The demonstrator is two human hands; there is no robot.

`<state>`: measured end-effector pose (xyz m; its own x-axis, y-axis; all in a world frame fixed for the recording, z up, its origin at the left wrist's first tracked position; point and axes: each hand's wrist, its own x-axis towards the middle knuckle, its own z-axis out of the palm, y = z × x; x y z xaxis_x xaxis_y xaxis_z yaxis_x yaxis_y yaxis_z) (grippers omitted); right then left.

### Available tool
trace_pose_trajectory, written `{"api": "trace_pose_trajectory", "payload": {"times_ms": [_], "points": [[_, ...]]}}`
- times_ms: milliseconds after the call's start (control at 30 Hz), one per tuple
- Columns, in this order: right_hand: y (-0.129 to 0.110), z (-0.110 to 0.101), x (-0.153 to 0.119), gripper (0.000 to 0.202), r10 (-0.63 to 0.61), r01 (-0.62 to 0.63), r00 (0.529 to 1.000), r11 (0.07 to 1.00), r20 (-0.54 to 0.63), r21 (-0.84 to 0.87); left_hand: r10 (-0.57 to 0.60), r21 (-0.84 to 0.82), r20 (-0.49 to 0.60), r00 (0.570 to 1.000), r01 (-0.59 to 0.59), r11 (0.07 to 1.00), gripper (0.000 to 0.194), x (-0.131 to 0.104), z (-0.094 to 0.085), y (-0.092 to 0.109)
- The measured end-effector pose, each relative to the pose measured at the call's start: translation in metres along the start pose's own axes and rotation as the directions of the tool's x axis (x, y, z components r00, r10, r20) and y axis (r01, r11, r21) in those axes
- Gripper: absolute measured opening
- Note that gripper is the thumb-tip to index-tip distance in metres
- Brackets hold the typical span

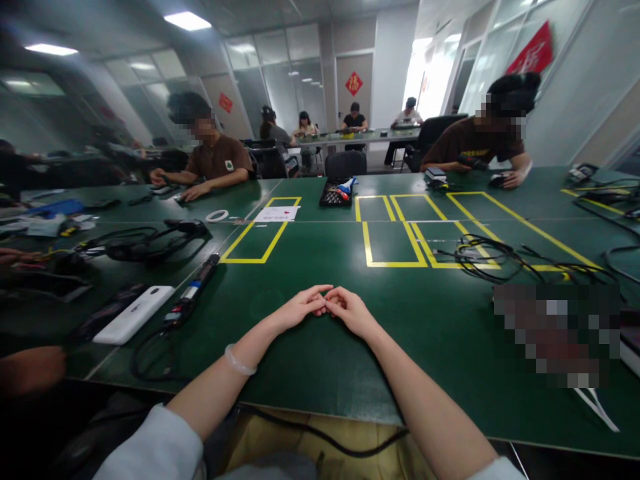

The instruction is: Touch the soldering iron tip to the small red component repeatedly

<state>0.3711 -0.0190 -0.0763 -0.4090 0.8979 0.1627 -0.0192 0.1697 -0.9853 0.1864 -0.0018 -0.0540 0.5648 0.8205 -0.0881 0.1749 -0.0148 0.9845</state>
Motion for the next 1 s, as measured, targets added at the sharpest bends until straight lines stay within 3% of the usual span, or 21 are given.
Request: {"api": "trace_pose_trajectory", "payload": {"times_ms": [200,667,1000], "points": [[0.003,0.0,-0.001,0.032,-0.003,0.003,0.999,1.0,-0.054,-0.001,0.002,-0.038,-0.094,0.996,-0.006,0.999,0.045,-0.003,-0.002,-0.009],[0.004,0.001,0.0,0.026,-0.02,0.015,0.995,0.999,-0.094,-0.049,0.019,-0.08,-0.053,0.998,-0.023,0.996,0.039,-0.004,-0.003,-0.011],[0.002,0.001,-0.002,0.022,-0.072,0.043,0.993,0.957,-0.093,-0.286,0.02,-0.046,-0.091,0.996,-0.024,0.999,0.038,-0.003,-0.003,-0.012]]}}
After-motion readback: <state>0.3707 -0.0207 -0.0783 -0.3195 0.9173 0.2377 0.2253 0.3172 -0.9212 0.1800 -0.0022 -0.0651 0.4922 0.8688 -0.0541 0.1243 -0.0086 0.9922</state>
